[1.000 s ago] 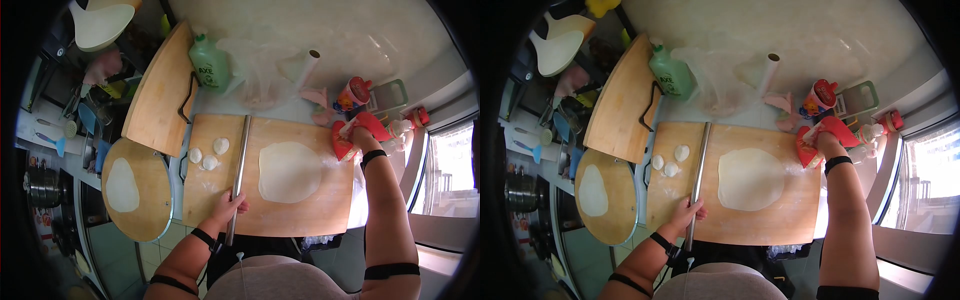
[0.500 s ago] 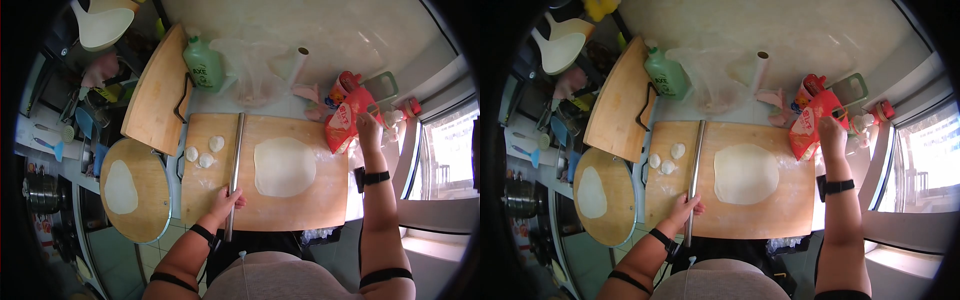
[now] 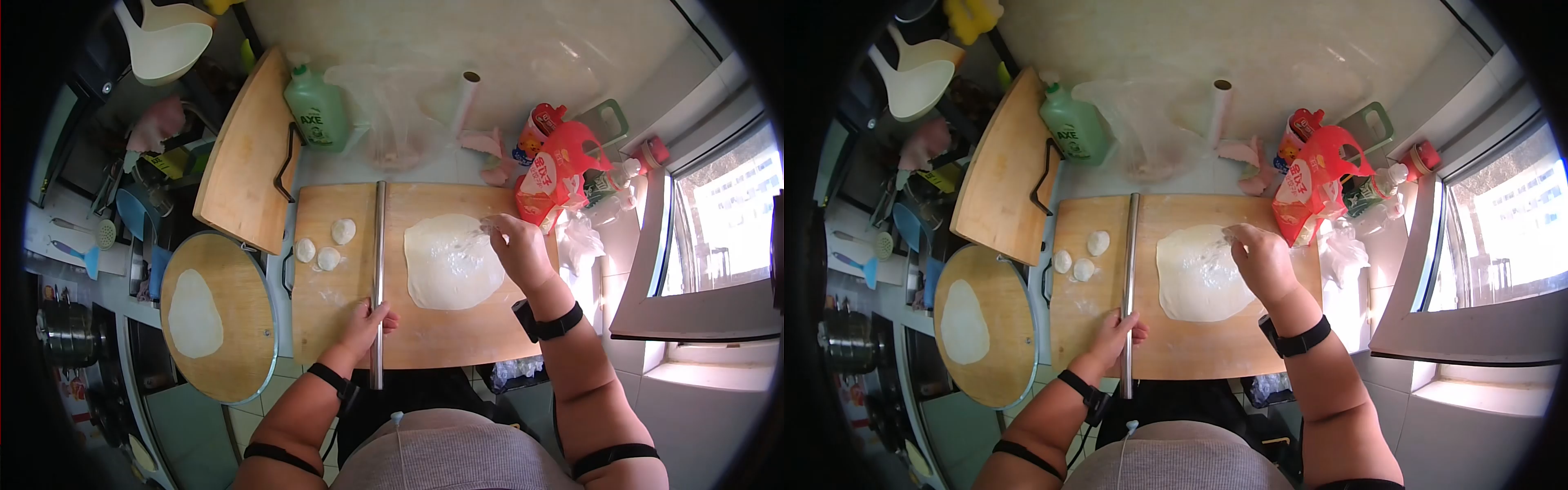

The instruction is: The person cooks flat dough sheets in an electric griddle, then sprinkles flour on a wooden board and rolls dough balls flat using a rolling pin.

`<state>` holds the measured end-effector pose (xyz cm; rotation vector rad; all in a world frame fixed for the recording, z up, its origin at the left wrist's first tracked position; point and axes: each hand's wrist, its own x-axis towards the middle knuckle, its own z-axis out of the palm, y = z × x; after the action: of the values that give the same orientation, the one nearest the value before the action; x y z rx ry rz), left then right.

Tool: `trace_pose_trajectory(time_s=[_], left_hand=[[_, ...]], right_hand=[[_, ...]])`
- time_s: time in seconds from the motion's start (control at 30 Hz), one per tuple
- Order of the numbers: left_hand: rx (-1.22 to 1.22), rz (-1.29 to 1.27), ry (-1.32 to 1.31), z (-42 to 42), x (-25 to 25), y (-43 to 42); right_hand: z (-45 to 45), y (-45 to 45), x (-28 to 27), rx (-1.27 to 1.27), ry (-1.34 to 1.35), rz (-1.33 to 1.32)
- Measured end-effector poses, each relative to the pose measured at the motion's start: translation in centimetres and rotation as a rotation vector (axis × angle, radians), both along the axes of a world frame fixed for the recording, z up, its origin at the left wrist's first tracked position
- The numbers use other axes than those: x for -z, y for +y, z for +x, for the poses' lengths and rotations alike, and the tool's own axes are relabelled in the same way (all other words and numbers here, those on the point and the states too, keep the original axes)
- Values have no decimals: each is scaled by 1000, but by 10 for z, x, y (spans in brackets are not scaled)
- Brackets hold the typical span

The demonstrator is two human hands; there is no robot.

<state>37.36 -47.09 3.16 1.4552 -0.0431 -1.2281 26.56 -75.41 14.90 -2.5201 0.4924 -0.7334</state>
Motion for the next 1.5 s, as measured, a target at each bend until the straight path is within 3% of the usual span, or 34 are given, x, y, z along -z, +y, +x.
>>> trace_pose_trajectory(time_s=[0.17, 0.23, 0.37, 0.4, 0.43, 0.47, 0.53, 0.6, 0.7, 0.77, 0.87, 0.97, 1.1, 1.23, 1.3, 1.33, 1.4, 1.43, 1.5], left_hand=[[-26, -57, 10, -23, -15, -22], [-46, -200, -73, -38, -14, -39], [-93, -406, -430, -70, 14, -82], [37, -367, -258, -66, -13, -84], [154, -349, -459, -66, 4, -90], [251, -329, -665, -66, 21, -97], [363, -353, -797, -62, 11, -104], [671, 74, -1482, -62, 0, -106], [865, 225, -1482, -38, 8, -128], [848, 209, -1524, -31, 6, -142], [1160, 70, -1528, -39, -5, -174], [1305, 31, -1608, -36, -4, -196], [988, 246, -1506, 23, 8, -183], [957, 368, -1622, 27, -1, -132], [1230, 287, -1566, -1, -7, -113], [1231, 291, -1567, -14, -5, -106], [1272, -56, -1564, -32, -3, -97], [1274, -57, -1561, -31, 0, -96], [1041, -223, -1617, -24, 7, -95]], right_hand=[[-19, 19, 48, -33, 96, 154], [-30, 41, 61, -113, 209, 102], [-51, 89, 77, -122, 348, 843], [-53, 101, 74, -67, 220, 1122], [-59, 101, 77, -62, 216, 1120], [-66, 98, 84, -37, 181, 930], [-77, 90, 93, 45, 93, 656], [-94, 79, 95, 151, 207, 623], [-112, 68, 83, 299, 355, 566], [-122, 64, 78, 286, 325, 561], [-138, 64, 86, 275, 243, 545], [-142, 64, 86, 282, 180, 515], [-153, 64, 76, 311, 170, 550], [-160, 60, 78, 317, 173, 525], [-161, 55, 83, 268, 161, 418], [-160, 51, 86, 266, 158, 420], [-155, 40, 91, 187, 171, 332], [-151, 33, 88, 188, 172, 334], [-140, 14, 81, 112, 379, 309]])
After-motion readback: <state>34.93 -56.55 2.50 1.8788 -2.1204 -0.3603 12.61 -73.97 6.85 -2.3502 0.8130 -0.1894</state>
